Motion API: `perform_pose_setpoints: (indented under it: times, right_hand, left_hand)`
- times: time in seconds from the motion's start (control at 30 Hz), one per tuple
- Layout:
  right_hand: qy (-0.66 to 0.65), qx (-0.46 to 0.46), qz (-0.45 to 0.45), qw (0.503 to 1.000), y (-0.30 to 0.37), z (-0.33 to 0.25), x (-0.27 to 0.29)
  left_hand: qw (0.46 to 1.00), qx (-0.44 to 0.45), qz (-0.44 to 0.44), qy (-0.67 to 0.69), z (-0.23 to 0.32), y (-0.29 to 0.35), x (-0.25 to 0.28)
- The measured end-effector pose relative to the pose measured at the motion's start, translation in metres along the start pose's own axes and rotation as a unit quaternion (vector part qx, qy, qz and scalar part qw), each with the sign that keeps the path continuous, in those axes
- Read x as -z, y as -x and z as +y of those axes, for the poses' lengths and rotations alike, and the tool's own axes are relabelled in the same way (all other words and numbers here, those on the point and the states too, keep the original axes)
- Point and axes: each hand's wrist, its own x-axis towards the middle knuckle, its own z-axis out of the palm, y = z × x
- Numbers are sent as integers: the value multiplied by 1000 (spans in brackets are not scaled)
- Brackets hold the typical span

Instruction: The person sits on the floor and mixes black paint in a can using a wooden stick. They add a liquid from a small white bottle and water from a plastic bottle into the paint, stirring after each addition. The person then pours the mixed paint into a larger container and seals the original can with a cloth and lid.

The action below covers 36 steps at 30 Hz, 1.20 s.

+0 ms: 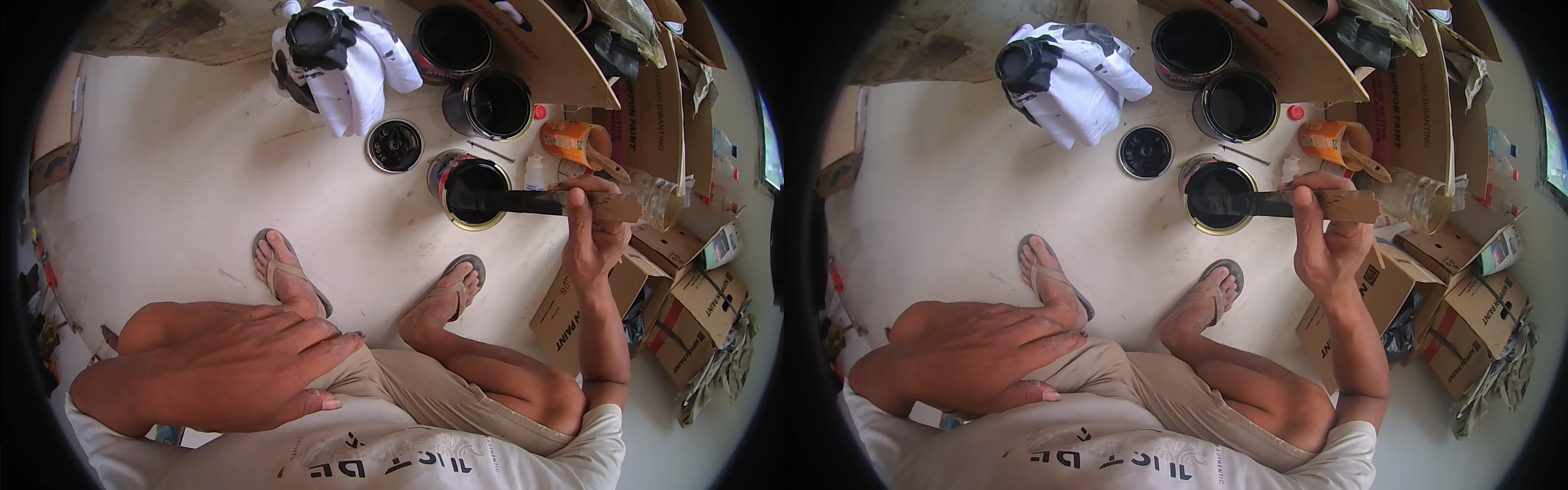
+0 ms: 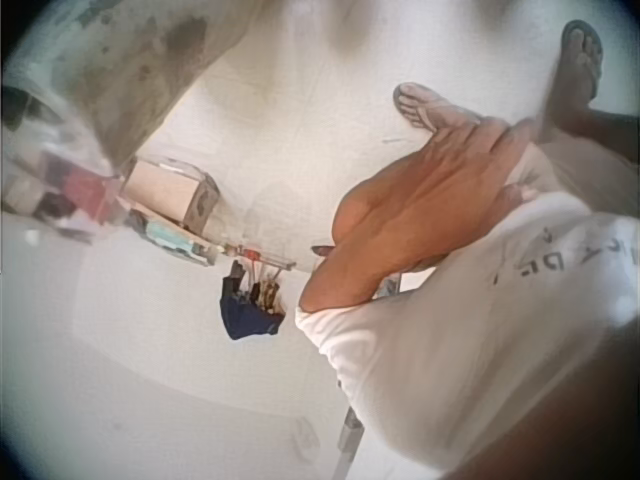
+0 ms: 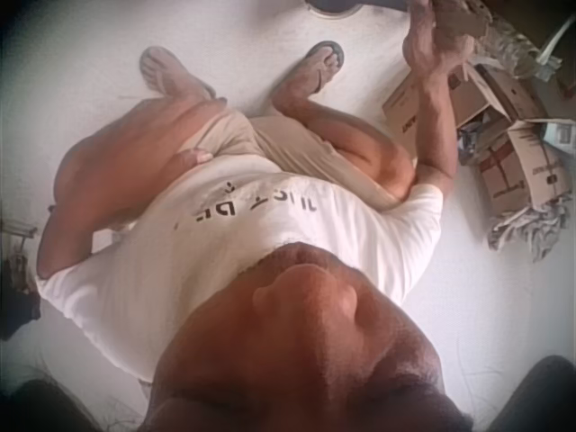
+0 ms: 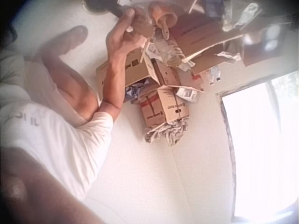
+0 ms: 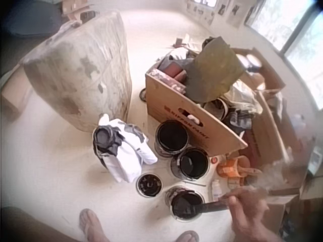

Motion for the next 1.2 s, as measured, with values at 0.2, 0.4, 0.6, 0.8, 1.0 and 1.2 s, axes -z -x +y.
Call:
perform_pose_setpoints:
  times: [0.2, 0.4, 0.6, 0.8, 1.0, 1.2]
  right_hand:
    - [61, 1, -76, 995, -4, -5, -5]
    - [50, 85, -16, 995, -5, 4, 2]
    - [-45, -17, 44, 998, -8, 7, 2]
    - [-36, -111, 121, 986, -35, 25, 20]
    - [-77, -124, 164, 976, -75, 33, 31]
    - [-96, 29, 157, 983, -83, 63, -17]
  left_hand:
    - [1000, -2, 9, 2, -2, -1, -3]
    - [1000, -5, 14, -2, 0, -3, 0]
    - [1000, -8, 21, -2, -1, -2, 0]
    - [1000, 7, 16, 5, 1, -1, -1]
    - [999, 28, 15, 7, 4, -1, 1]
    - [999, 30, 19, 11, 7, 1, 2]
